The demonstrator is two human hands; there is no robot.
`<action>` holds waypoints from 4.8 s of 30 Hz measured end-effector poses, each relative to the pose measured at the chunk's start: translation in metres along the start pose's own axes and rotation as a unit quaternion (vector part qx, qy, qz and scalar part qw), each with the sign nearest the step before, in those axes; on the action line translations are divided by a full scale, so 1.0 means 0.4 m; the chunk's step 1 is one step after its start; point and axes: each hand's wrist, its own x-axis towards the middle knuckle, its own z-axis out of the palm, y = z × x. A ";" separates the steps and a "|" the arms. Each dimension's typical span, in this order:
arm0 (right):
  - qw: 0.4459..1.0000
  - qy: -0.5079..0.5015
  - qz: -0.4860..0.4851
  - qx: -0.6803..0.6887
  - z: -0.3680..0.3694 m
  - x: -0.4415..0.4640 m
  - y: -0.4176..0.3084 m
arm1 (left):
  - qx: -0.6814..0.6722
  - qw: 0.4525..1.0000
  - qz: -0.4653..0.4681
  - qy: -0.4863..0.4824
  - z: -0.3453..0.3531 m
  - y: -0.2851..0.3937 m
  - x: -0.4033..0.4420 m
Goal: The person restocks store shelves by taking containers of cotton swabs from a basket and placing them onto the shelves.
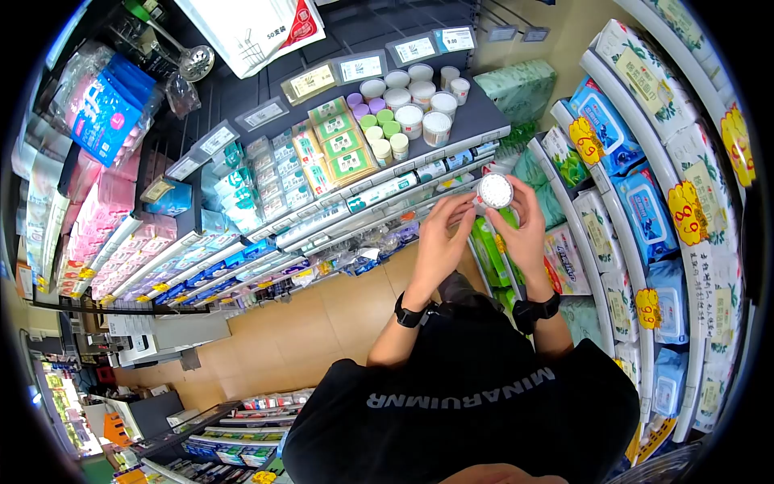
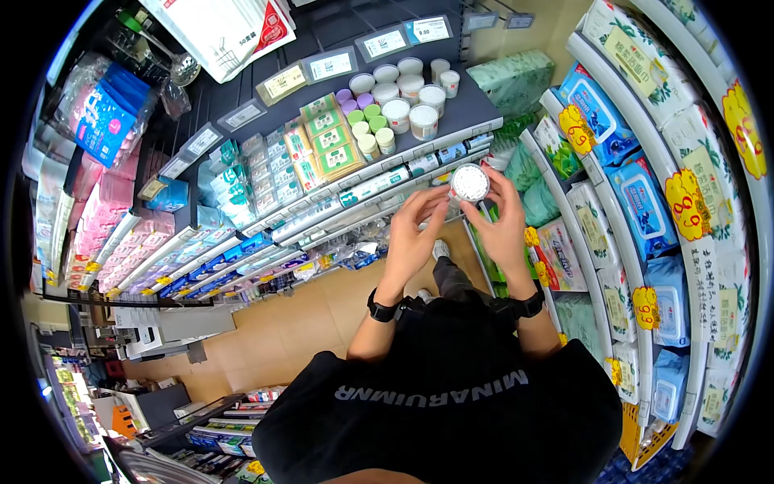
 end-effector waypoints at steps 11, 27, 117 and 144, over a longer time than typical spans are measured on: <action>0.999 0.042 -0.026 0.007 -0.002 0.250 0.207 | 0.143 0.988 0.001 -0.049 0.015 -0.108 0.299; 0.994 0.048 -0.022 -0.092 0.045 0.582 0.572 | 0.305 0.950 0.066 -0.027 -0.032 -0.332 0.852; 0.991 0.115 0.033 0.058 -0.291 -0.606 -0.298 | -0.124 0.954 -0.053 -0.269 0.254 0.123 -0.382; 0.892 0.438 0.070 -0.083 -0.771 -1.410 -0.536 | -0.153 0.767 -0.085 -0.618 0.921 0.232 -1.014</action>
